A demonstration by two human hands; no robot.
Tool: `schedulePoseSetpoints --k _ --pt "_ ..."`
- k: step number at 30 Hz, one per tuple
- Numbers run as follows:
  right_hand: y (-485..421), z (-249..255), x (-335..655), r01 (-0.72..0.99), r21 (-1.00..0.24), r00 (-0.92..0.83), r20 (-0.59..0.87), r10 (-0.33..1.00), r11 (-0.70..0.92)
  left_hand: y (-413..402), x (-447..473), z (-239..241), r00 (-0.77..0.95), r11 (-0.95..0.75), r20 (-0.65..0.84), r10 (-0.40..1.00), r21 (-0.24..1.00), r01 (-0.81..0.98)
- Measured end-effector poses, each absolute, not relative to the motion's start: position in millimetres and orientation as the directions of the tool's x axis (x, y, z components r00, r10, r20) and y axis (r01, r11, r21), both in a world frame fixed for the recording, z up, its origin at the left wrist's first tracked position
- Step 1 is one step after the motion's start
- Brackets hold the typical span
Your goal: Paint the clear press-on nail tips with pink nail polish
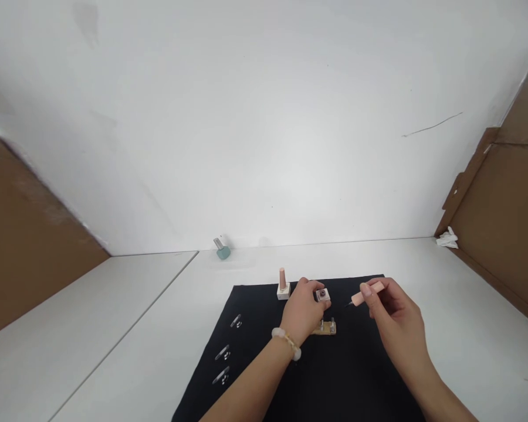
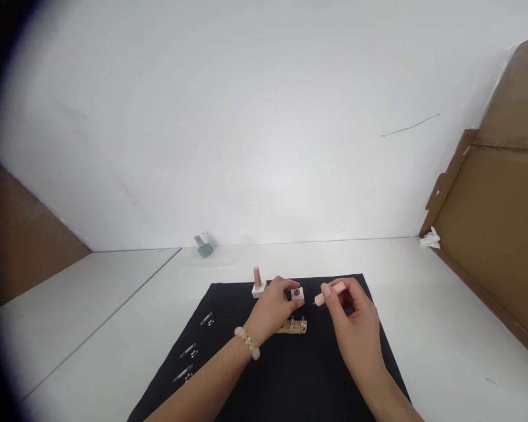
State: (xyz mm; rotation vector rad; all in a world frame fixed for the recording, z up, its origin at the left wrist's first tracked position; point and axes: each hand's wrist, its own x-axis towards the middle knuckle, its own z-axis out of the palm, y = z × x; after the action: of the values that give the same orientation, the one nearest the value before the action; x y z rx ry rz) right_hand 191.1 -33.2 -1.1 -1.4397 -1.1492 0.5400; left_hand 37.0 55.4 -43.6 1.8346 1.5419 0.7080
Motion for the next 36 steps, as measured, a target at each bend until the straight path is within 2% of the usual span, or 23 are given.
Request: schedulePoseSetpoints --k 5,9,12,14,16,19,23,29,36 --pt "-33.9 -1.7 189.6 0.336 -0.931 0.41 0.28 0.868 0.142 59.8 36.7 -45.1 0.199 -0.144 0.01 0.98 0.723 0.675" --pt "-34.2 -2.9 189.1 0.318 -0.931 0.424 0.31 0.851 0.181 47.4 33.6 -30.9 0.218 -0.261 0.153 0.964 0.706 0.659" --pt "-37.6 -2.9 188.4 0.275 -0.908 0.43 0.411 0.804 0.317 26.4 28.8 -18.4 0.254 -0.386 0.29 0.922 0.682 0.621" --pt "-42.7 -2.8 186.6 0.259 -0.859 0.4 0.512 0.76 0.442 11.8 23.7 -14.4 0.271 -0.504 0.429 0.862 0.655 0.563" --pt "-48.9 -3.8 183.9 0.257 -0.802 0.344 0.597 0.725 0.539 0.1 18.1 -14.4 0.267 -0.565 0.506 0.82 0.641 0.519" --pt "-56.4 -7.8 180.7 0.296 -0.736 0.26 0.675 0.69 0.609 -10.0 10.9 -19.3 0.235 -0.548 0.504 0.831 0.668 0.504" --pt "-57.3 -11.2 179.0 0.441 -0.65 0.157 0.734 0.66 0.619 -13.8 5.7 -27.6 0.195 -0.526 0.499 0.845 0.706 0.474" --pt "-50.9 -3.5 176.0 0.644 -0.43 -0.009 0.823 0.568 0.633 -15.7 3.9 -31.4 0.22 -0.585 0.547 0.808 0.697 0.415" --pt "-55.5 -3.8 176.2 0.707 -0.402 -0.028 0.806 0.591 0.582 -16.7 0.4 -31.7 0.23 -0.576 0.53 0.816 0.718 0.391"
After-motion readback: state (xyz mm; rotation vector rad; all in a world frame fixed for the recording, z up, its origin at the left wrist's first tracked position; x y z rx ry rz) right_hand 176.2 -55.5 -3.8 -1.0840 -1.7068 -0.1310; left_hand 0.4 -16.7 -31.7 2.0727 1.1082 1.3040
